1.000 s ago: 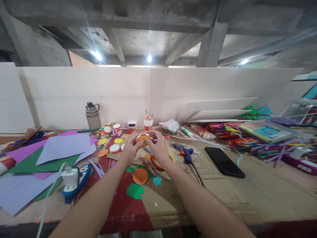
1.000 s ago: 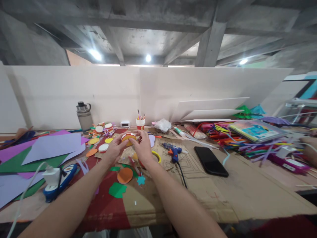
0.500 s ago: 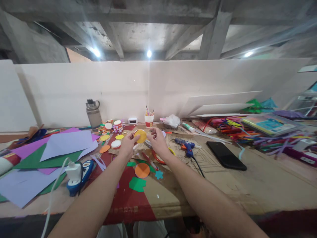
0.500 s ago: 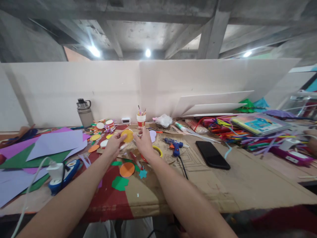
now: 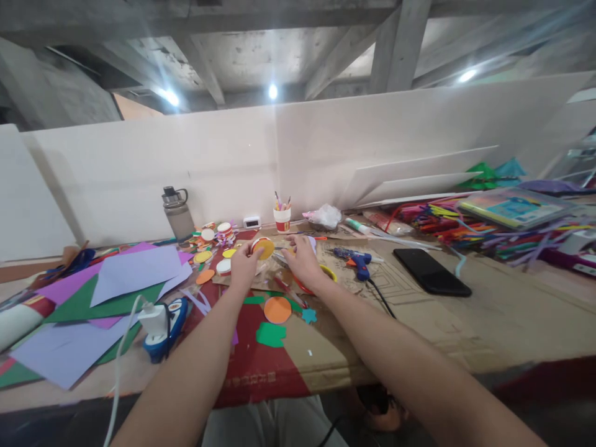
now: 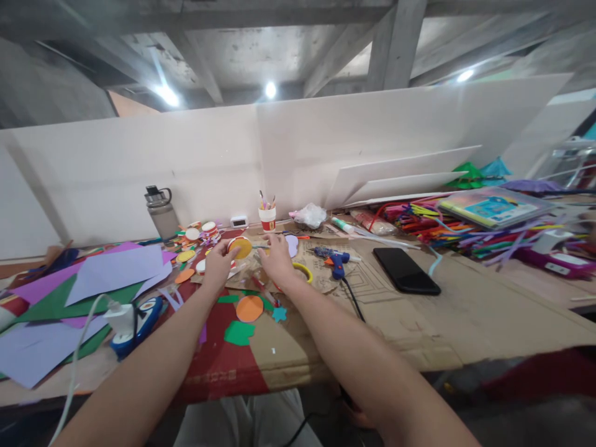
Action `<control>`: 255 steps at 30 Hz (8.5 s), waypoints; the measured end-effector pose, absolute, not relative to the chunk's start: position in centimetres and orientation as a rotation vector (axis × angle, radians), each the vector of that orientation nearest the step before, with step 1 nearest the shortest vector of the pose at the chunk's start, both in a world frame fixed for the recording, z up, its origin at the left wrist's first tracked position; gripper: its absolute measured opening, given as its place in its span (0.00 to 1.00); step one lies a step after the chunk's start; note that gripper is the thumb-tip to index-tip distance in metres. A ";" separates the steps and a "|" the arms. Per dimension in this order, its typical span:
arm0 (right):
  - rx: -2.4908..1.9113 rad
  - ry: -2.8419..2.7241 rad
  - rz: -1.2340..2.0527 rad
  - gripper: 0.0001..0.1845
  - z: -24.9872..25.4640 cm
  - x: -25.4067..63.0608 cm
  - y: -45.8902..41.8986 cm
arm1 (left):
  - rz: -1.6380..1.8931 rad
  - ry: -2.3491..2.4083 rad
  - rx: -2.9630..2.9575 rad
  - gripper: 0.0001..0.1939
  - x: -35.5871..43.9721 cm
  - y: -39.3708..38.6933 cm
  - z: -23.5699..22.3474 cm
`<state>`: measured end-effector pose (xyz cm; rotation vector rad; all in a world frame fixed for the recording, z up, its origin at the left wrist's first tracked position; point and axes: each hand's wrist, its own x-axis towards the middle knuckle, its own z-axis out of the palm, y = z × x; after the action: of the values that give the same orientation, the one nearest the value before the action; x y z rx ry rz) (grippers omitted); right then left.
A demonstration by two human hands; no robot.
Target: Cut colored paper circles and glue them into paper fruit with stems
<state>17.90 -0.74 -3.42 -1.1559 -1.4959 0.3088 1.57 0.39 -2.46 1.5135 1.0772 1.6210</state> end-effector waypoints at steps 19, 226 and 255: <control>-1.266 -1.624 0.256 0.09 -4.1 17.8 -0.9 | 1.493 1.008 0.691 0.08 0.0 1.3 -1.0; -1.059 -1.405 1.186 0.05 -0.8 18.2 -2.6 | 1.319 1.017 1.363 0.14 1.7 -0.5 0.1; -1.607 -2.070 0.439 0.14 -1.4 18.7 -3.1 | 0.818 1.712 1.765 0.04 0.3 -0.8 1.1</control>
<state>18.75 -3.06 -1.36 -1.6068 -2.0699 0.4393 0.25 -0.75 1.08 1.7653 1.7121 0.8180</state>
